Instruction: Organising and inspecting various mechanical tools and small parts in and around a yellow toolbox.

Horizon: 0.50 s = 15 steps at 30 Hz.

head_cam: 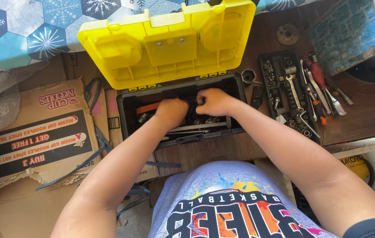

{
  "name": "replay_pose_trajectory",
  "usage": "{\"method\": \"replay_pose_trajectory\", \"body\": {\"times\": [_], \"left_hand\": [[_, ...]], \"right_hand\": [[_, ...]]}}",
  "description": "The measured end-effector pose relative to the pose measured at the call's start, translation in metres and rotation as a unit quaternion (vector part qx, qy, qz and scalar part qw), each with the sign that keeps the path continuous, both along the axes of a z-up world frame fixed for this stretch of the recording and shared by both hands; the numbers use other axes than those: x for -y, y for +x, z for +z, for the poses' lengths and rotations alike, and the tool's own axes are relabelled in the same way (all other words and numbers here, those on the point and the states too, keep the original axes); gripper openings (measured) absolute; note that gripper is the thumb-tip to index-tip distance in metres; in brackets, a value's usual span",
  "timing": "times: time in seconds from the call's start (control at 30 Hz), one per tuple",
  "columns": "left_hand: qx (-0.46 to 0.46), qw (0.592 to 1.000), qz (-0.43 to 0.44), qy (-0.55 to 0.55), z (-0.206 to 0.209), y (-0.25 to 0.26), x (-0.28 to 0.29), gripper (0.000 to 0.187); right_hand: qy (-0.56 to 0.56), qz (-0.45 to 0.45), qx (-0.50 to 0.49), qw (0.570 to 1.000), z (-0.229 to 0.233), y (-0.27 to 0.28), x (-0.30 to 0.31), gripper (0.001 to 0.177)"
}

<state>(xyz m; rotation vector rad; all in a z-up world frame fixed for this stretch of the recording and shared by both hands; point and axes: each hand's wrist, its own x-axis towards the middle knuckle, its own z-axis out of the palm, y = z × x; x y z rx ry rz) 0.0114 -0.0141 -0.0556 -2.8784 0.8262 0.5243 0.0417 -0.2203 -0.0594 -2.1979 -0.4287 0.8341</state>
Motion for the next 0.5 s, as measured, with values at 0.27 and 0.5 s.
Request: {"method": "replay_pose_trajectory", "body": {"times": [0.27,0.5], "left_hand": [[0.007,1.000,-0.011,-0.019,-0.015,-0.002,-0.006,0.012],[-0.054,0.997,0.050,-0.016,0.003,-0.001,0.000,0.025]], "right_hand": [[0.038,-0.032,-0.028,0.998,0.025,-0.009,-0.021,0.024],[-0.249,0.226,0.306,0.891,-0.033,-0.009,-0.030,0.016]]}}
